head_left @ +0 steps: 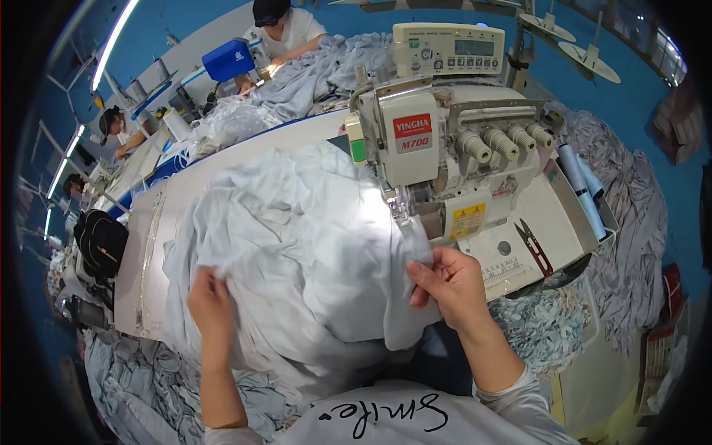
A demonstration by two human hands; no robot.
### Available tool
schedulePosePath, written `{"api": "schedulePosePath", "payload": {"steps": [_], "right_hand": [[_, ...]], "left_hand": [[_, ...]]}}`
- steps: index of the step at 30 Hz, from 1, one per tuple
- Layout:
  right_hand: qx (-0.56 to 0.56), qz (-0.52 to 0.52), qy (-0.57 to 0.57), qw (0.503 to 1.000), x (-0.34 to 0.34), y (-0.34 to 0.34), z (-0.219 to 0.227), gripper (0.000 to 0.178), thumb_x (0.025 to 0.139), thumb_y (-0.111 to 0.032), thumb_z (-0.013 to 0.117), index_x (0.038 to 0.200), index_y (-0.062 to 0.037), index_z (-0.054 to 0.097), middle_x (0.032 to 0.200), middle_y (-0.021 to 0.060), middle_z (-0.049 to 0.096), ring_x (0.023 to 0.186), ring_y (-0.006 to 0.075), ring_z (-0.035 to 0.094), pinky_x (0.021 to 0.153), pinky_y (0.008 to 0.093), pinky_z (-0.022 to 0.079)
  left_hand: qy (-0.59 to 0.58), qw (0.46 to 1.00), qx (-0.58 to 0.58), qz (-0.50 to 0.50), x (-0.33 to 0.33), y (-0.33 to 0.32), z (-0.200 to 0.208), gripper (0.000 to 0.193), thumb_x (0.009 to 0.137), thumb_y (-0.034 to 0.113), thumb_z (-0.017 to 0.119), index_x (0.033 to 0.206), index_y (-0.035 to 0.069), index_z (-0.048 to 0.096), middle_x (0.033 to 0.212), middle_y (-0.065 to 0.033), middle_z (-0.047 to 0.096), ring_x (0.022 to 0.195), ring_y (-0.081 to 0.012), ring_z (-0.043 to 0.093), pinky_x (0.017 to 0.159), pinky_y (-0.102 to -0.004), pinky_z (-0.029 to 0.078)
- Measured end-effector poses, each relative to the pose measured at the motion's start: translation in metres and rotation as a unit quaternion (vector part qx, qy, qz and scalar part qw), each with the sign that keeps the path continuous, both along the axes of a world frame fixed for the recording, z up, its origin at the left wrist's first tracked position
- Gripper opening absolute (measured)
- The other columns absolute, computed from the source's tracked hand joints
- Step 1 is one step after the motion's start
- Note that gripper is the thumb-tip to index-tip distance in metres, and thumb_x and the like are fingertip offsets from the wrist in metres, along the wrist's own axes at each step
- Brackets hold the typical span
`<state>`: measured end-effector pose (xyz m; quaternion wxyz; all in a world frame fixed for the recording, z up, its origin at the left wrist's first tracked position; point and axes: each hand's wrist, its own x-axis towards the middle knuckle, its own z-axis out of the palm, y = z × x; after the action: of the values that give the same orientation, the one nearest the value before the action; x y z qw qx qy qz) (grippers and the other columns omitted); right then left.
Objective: Sewing fabric edges using an industrial sewing machine to assemble pillowcases.
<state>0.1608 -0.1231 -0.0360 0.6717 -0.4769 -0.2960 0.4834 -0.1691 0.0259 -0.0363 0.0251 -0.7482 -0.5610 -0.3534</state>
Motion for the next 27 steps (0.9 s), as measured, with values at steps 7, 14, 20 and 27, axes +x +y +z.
{"api": "schedulePosePath", "payload": {"steps": [7, 14, 20, 27], "right_hand": [[-0.018, -0.023, 0.003, 1.000, 0.004, 0.001, -0.002, 0.019, 0.085, -0.013, 0.070, 0.090, 0.0027, 0.060, 0.065, 0.0039, 0.061, 0.049, 0.0098, 0.059, 0.045, 0.0216, 0.048], [-0.007, -0.002, 0.019, 1.000, -0.004, 0.000, 0.002, 0.018, 0.084, -0.014, 0.070, 0.087, 0.0011, 0.060, 0.067, 0.0038, 0.061, 0.050, 0.0106, 0.059, 0.045, 0.0212, 0.047], [-0.010, -0.012, 0.018, 1.000, -0.001, 0.000, 0.002, 0.017, 0.084, -0.014, 0.070, 0.084, 0.0000, 0.059, 0.066, 0.0039, 0.061, 0.050, 0.0108, 0.059, 0.045, 0.0213, 0.047], [-0.010, -0.007, 0.007, 1.000, -0.001, 0.002, 0.000, 0.017, 0.084, -0.013, 0.070, 0.087, 0.0009, 0.061, 0.069, 0.0041, 0.061, 0.050, 0.0098, 0.059, 0.046, 0.0211, 0.048]], "left_hand": [[-0.396, 0.905, 0.074, -0.133, 0.047, 0.114, 0.110, 0.015, 0.090, 0.016, 0.058, 0.083, 0.006, 0.051, 0.073, 0.0028, 0.047, 0.065, -0.0061, 0.043, 0.059, -0.0219, 0.038], [-0.313, 0.937, -0.025, -0.156, -0.028, 0.201, 0.116, 0.013, 0.092, 0.015, 0.052, 0.089, 0.006, 0.060, 0.080, 0.0028, 0.056, 0.071, -0.0077, 0.050, 0.068, -0.0217, 0.042], [-0.067, 0.952, -0.191, -0.229, 0.012, -0.001, -0.011, 0.027, 0.071, 0.002, 0.069, 0.098, 0.001, 0.065, 0.101, -0.0075, 0.058, 0.098, -0.0245, 0.055, 0.083, -0.0291, 0.044], [-0.126, 0.978, 0.131, -0.105, 0.012, 0.055, 0.007, 0.018, 0.074, -0.006, 0.057, 0.088, 0.002, 0.065, 0.085, -0.0093, 0.057, 0.083, -0.0231, 0.057, 0.070, -0.0286, 0.045]]}}
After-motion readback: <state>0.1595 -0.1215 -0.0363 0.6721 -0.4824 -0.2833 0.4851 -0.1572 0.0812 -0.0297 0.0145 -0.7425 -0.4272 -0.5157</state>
